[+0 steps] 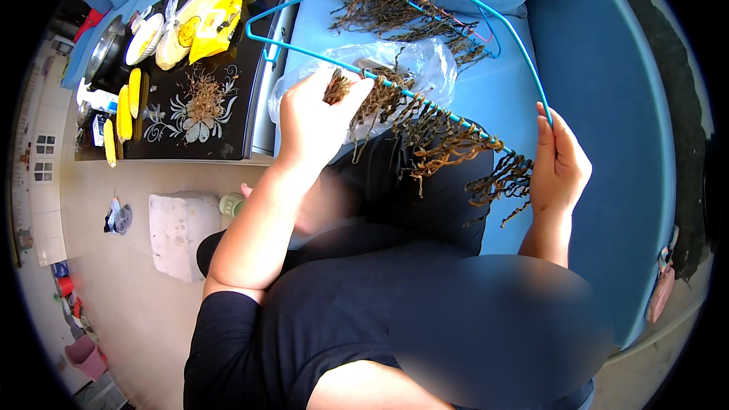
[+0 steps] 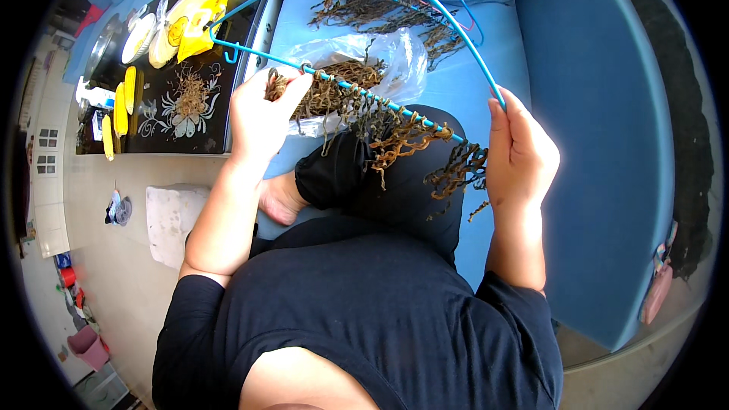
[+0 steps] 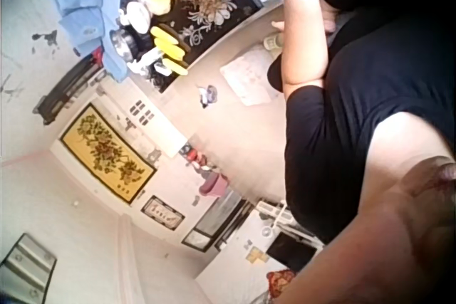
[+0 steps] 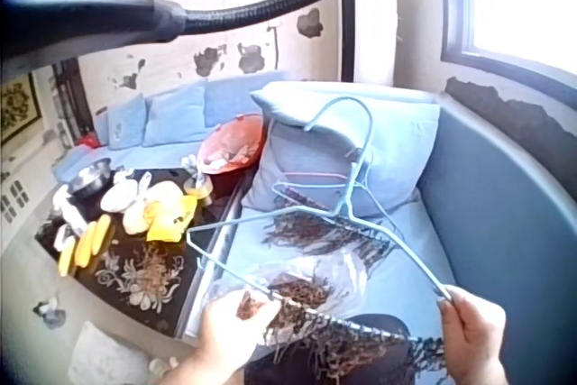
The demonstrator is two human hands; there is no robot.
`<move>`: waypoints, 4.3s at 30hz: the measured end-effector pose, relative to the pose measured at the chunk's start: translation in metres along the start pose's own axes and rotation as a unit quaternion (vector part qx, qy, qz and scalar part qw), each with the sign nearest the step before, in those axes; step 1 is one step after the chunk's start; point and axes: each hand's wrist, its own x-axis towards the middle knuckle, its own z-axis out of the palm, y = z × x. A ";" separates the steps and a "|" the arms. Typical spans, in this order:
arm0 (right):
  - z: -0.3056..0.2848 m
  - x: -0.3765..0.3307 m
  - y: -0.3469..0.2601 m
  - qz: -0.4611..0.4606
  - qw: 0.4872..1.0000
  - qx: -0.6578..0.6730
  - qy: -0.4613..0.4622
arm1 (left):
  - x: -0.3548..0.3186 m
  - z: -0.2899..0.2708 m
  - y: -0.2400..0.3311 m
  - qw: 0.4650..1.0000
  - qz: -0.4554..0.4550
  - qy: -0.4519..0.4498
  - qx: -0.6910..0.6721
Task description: The person hangs several items of clothing, including a white shirt and a striped shirt, on a balcony railing using hangers. They then move indoors and sit on a sofa to arrange dried plant material onto a blue hanger.
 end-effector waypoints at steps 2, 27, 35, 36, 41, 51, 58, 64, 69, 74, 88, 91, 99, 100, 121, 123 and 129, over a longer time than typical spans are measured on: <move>-0.001 -0.001 0.002 -0.004 1.000 -0.001 -0.002 | 0.001 -0.003 0.002 1.000 0.024 0.009 0.000; -0.006 0.007 0.014 0.068 0.997 -0.018 0.031 | 0.006 -0.030 0.003 0.930 0.075 0.032 -0.360; -0.025 0.014 0.034 0.144 0.980 0.065 0.117 | -0.033 0.011 -0.088 0.926 -0.156 -0.248 0.237; -0.027 0.014 0.034 0.143 0.981 0.062 0.117 | -0.040 0.015 -0.092 0.906 -0.094 -0.246 0.331; -0.025 0.011 0.040 0.158 0.980 0.052 0.113 | -0.051 0.018 -0.096 0.908 -0.124 -0.274 0.290; -0.026 0.012 0.048 0.168 0.978 0.049 0.116 | -0.036 0.019 -0.110 0.919 0.049 -0.358 0.160; -0.027 0.013 0.049 0.153 0.979 0.064 0.119 | -0.024 0.012 -0.102 0.962 0.154 -0.214 0.070; -0.033 0.015 0.050 0.156 0.976 0.062 0.139 | 0.028 -0.008 -0.019 0.942 0.297 0.050 -0.146; -0.036 0.017 0.056 0.154 0.968 0.086 0.177 | 0.037 -0.026 0.042 0.917 0.289 0.126 -0.244; -0.041 0.020 0.060 0.164 0.964 0.062 0.201 | 0.044 0.001 0.033 0.935 0.312 0.021 -0.168; -0.060 0.013 0.072 0.131 0.975 0.084 0.157 | 0.065 0.107 -0.122 0.869 0.198 -0.271 0.364; -0.055 0.010 0.073 0.126 0.979 0.078 0.140 | 0.057 0.099 -0.107 0.929 0.200 -0.181 0.251; -0.040 0.013 0.037 0.077 0.984 0.134 0.091 | 0.023 0.056 0.033 0.962 0.255 -0.008 -0.101; -0.036 0.015 0.027 0.067 0.984 0.140 0.083 | 0.021 0.051 0.033 0.960 0.266 0.011 -0.090; -0.022 0.004 -0.041 0.027 0.989 0.140 -0.046 | -0.008 -0.036 0.031 0.980 0.188 0.019 0.059; -0.023 0.007 -0.041 0.039 0.988 0.140 -0.047 | -0.011 -0.032 0.022 0.980 0.188 0.060 0.003; -0.018 0.007 -0.034 0.062 0.983 0.170 -0.022 | -0.023 -0.022 0.012 0.957 0.033 -0.006 -0.288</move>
